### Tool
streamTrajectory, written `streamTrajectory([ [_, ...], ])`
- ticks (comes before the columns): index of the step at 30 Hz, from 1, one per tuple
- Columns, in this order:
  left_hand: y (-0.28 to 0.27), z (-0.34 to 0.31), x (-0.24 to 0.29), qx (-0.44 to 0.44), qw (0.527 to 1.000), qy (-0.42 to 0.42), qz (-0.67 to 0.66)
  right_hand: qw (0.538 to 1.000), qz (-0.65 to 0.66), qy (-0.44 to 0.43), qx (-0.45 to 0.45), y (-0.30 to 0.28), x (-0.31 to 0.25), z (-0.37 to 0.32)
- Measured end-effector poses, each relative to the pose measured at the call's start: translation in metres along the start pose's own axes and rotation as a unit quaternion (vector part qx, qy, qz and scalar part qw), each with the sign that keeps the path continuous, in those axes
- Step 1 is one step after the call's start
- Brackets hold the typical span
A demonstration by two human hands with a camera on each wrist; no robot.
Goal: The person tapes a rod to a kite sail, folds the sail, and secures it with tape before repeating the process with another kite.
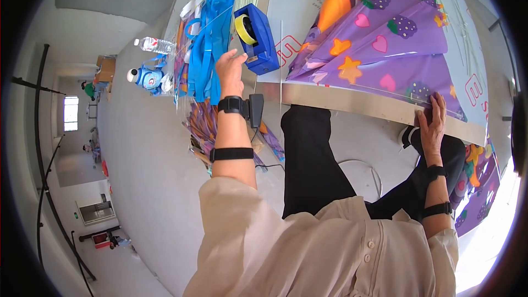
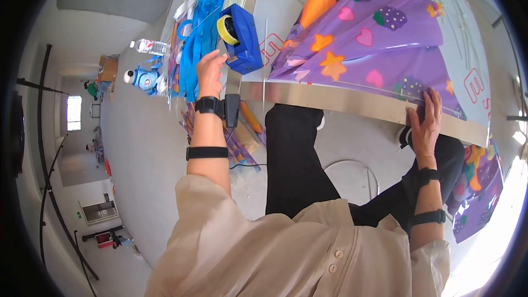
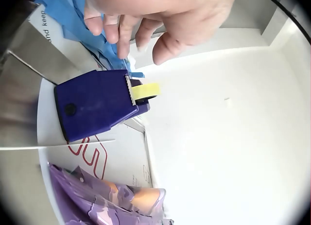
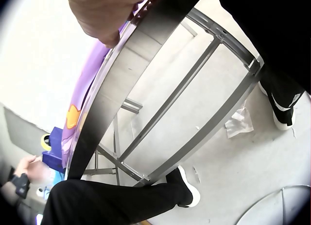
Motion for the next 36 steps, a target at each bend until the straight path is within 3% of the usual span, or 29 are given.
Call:
streamTrajectory([
  [6,0.009,0.024,0.004,-0.009,0.998,-0.042,0.037,1.000,-0.008,-0.002,0.002,0.000,0.000,0.000],
  [12,0.001,-0.004,0.012,0.038,0.989,-0.124,-0.070,1.000,-0.004,-0.006,0.001,-0.001,-0.002,0.000],
  [18,0.001,-0.026,-0.031,0.054,0.966,-0.204,-0.152,1.000,0.000,-0.004,0.002,-0.002,-0.003,0.000],
  [20,0.002,-0.029,-0.046,0.017,0.936,-0.290,-0.198,1.000,0.000,-0.009,0.007,-0.001,-0.003,0.002],
  [22,0.000,-0.033,-0.075,0.006,0.934,-0.304,-0.187,1.000,0.001,-0.011,0.008,-0.001,-0.003,-0.001],
  [24,0.007,-0.052,-0.082,0.006,0.944,-0.267,-0.196,1.000,-0.011,-0.007,0.001,0.000,0.001,0.001],
  [25,0.017,-0.075,-0.052,0.019,0.958,-0.212,-0.191,1.000,-0.007,-0.011,0.003,-0.002,-0.002,0.000],
  [30,0.083,-0.133,0.008,-0.110,0.966,-0.066,-0.223,0.999,0.043,-0.002,0.015,-0.007,-0.001,0.001],
  [36,0.192,-0.201,0.041,-0.297,0.925,-0.046,-0.233,0.998,0.061,0.026,-0.005,-0.015,0.001,0.002],
])
Point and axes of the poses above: each hand's wrist, its own z-axis towards the middle knuckle, its own y-axis out of the palm, x = y × z, the point moved 2 cm from there along z, towards the middle knuckle, and after that the axes turned 5 degrees about y, right-handed, at the moved point
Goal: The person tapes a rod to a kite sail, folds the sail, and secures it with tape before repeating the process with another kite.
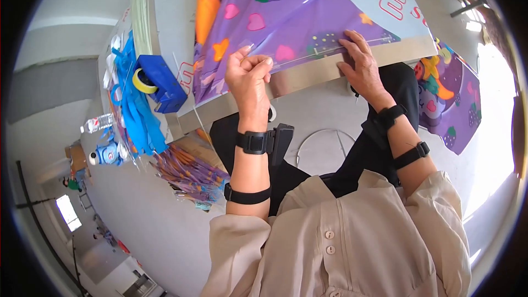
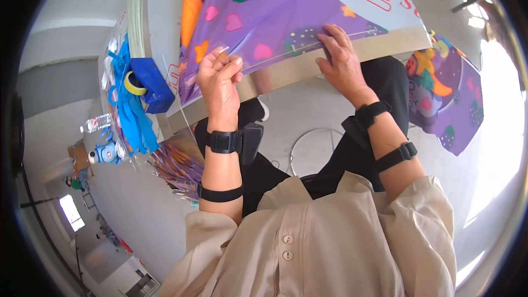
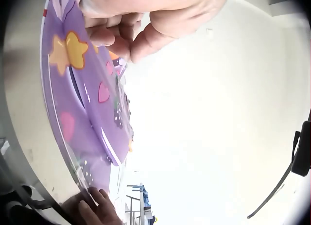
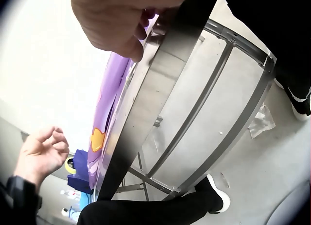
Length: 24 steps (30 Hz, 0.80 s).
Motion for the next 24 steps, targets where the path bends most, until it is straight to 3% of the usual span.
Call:
streamTrajectory([
  [6,0.047,0.008,-0.038,0.019,0.997,-0.060,0.050,0.999,-0.022,0.011,-0.043,-0.006,-0.010,0.002],
  [11,0.062,0.011,-0.049,0.013,0.992,-0.053,0.114,0.992,-0.110,-0.035,-0.050,-0.003,-0.012,-0.003],
  [24,0.074,0.012,-0.063,0.053,0.990,-0.054,0.117,0.992,-0.111,-0.036,-0.049,-0.003,-0.010,-0.004],
])
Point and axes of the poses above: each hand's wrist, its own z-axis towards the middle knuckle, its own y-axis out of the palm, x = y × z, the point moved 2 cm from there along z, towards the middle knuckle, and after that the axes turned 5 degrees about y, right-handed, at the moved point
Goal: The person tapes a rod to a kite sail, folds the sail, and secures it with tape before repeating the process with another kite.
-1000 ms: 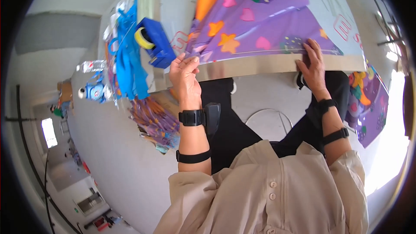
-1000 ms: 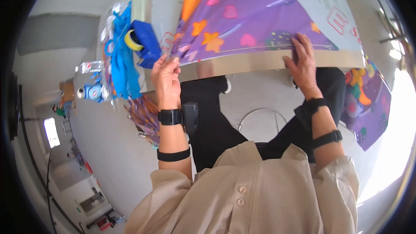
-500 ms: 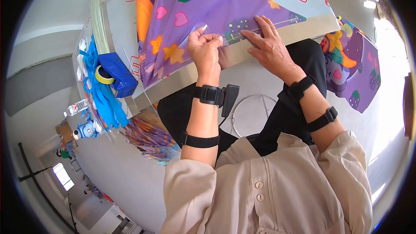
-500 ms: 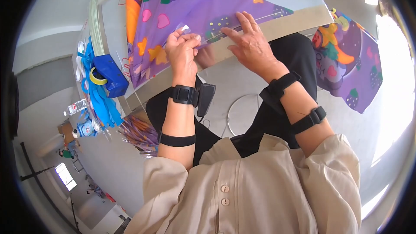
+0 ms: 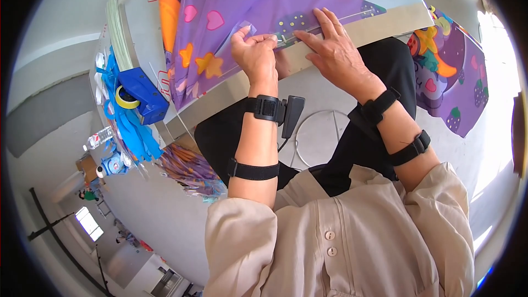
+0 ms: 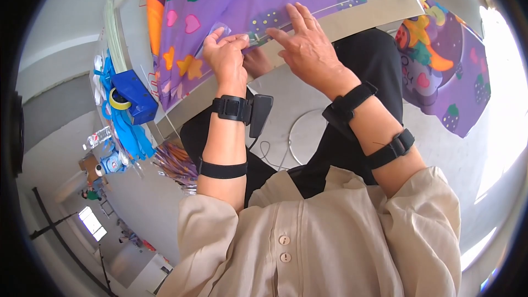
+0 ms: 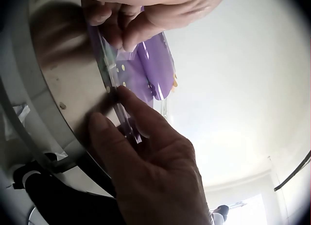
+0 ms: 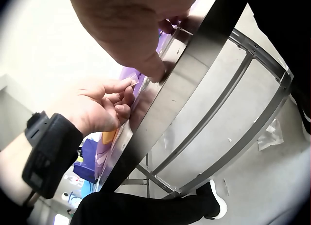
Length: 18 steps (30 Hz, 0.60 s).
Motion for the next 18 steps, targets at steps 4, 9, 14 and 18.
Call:
streamTrajectory([
  [4,0.002,0.000,0.001,0.011,0.999,0.008,0.050,1.000,-0.008,0.002,-0.003,0.000,0.000,0.000],
  [9,0.004,0.002,-0.001,0.010,0.995,0.025,0.092,1.000,-0.018,0.001,-0.008,0.001,0.000,0.000],
  [14,0.002,0.014,-0.010,0.002,0.978,0.065,0.196,1.000,-0.015,0.001,-0.008,0.001,0.001,-0.001],
  [18,0.007,0.010,0.000,0.001,0.957,0.092,0.274,1.000,-0.013,0.004,-0.008,0.002,0.001,-0.001],
])
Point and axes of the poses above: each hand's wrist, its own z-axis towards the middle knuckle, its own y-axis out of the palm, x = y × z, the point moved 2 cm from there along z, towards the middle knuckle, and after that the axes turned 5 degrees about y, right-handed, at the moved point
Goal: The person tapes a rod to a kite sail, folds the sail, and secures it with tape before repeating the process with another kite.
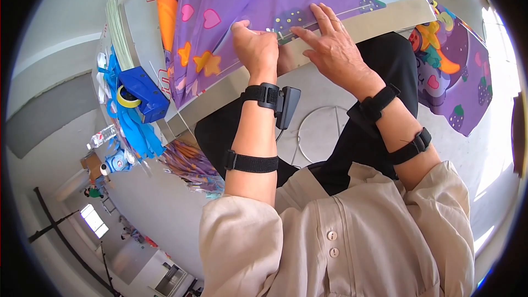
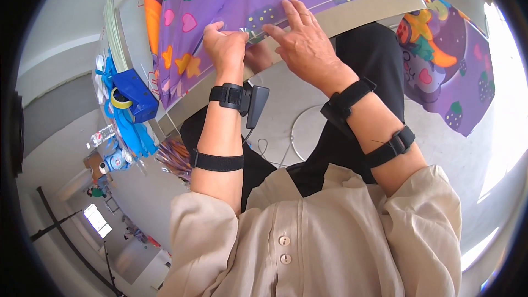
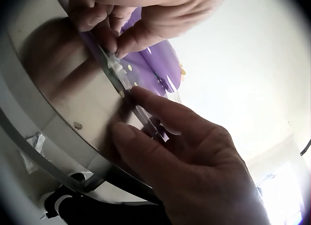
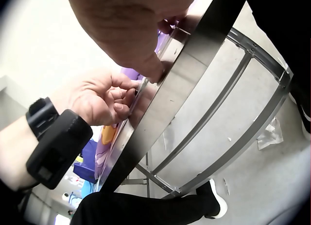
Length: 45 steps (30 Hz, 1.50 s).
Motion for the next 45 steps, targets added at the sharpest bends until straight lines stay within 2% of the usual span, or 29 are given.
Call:
streamTrajectory([
  [2,-0.003,-0.008,0.019,-0.020,0.994,0.020,0.106,1.000,-0.021,0.005,-0.003,0.001,0.000,0.000],
  [8,-0.006,-0.008,0.006,0.028,0.978,0.085,0.188,1.000,-0.027,0.009,-0.004,0.002,0.000,0.000],
  [12,-0.014,-0.016,-0.001,0.037,0.981,0.070,0.176,0.999,-0.041,0.005,-0.011,0.002,0.000,0.000],
  [17,-0.022,-0.021,-0.016,0.018,0.982,0.122,0.142,0.993,-0.107,-0.018,-0.034,0.004,-0.008,0.002],
  [21,-0.021,-0.019,-0.022,0.038,0.979,0.143,0.142,0.987,-0.139,-0.053,-0.063,0.008,-0.017,0.001],
  [23,-0.023,-0.018,-0.028,0.029,0.999,0.043,-0.017,0.978,-0.180,-0.042,-0.098,0.006,-0.021,0.003],
  [24,-0.024,-0.019,-0.029,0.030,0.998,0.042,-0.020,0.977,-0.182,-0.044,-0.098,0.004,-0.022,0.005],
  [26,-0.028,-0.026,-0.030,0.049,0.987,0.065,-0.135,0.973,-0.199,-0.043,-0.110,0.001,-0.023,0.010],
  [29,-0.036,-0.040,-0.025,0.018,0.990,0.092,-0.105,0.960,-0.248,-0.038,-0.122,-0.001,-0.032,0.018],
  [33,-0.042,-0.045,-0.026,0.014,0.987,0.071,-0.142,0.947,-0.293,-0.047,-0.124,0.001,-0.036,0.023],
  [34,-0.045,-0.045,-0.018,-0.047,0.969,-0.039,-0.238,0.960,-0.264,-0.055,-0.079,-0.002,-0.033,0.022],
  [35,-0.046,-0.046,-0.012,-0.108,0.926,-0.149,-0.329,0.969,-0.234,-0.064,-0.034,-0.005,-0.030,0.022],
  [36,-0.048,-0.044,-0.008,-0.107,0.926,-0.148,-0.332,0.969,-0.237,-0.066,-0.033,-0.004,-0.024,0.023],
  [37,-0.046,-0.043,-0.005,-0.143,0.903,-0.175,-0.365,0.995,-0.097,-0.021,-0.001,-0.005,-0.017,0.027],
  [38,-0.044,-0.042,-0.003,-0.179,0.877,-0.203,-0.397,0.998,0.045,0.025,0.031,-0.005,-0.009,0.032],
  [39,-0.042,-0.042,-0.001,-0.180,0.876,-0.204,-0.399,0.976,0.195,0.092,0.043,-0.001,-0.001,0.035],
  [40,-0.039,-0.042,0.002,-0.185,0.863,-0.210,-0.421,0.976,0.193,0.093,0.043,-0.007,-0.002,0.038],
  [41,-0.035,-0.041,0.004,-0.191,0.849,-0.216,-0.444,0.933,0.301,0.190,-0.048,-0.010,0.001,0.041],
  [42,-0.033,-0.040,0.005,-0.192,0.847,-0.216,-0.445,0.861,0.401,0.281,-0.137,-0.010,0.002,0.042],
  [44,-0.029,-0.038,0.006,-0.216,0.822,-0.233,-0.472,0.848,0.420,0.280,-0.162,-0.010,0.004,0.047],
  [45,-0.028,-0.036,0.006,-0.214,0.821,-0.234,-0.474,0.824,0.457,0.276,-0.189,-0.009,0.004,0.049],
])
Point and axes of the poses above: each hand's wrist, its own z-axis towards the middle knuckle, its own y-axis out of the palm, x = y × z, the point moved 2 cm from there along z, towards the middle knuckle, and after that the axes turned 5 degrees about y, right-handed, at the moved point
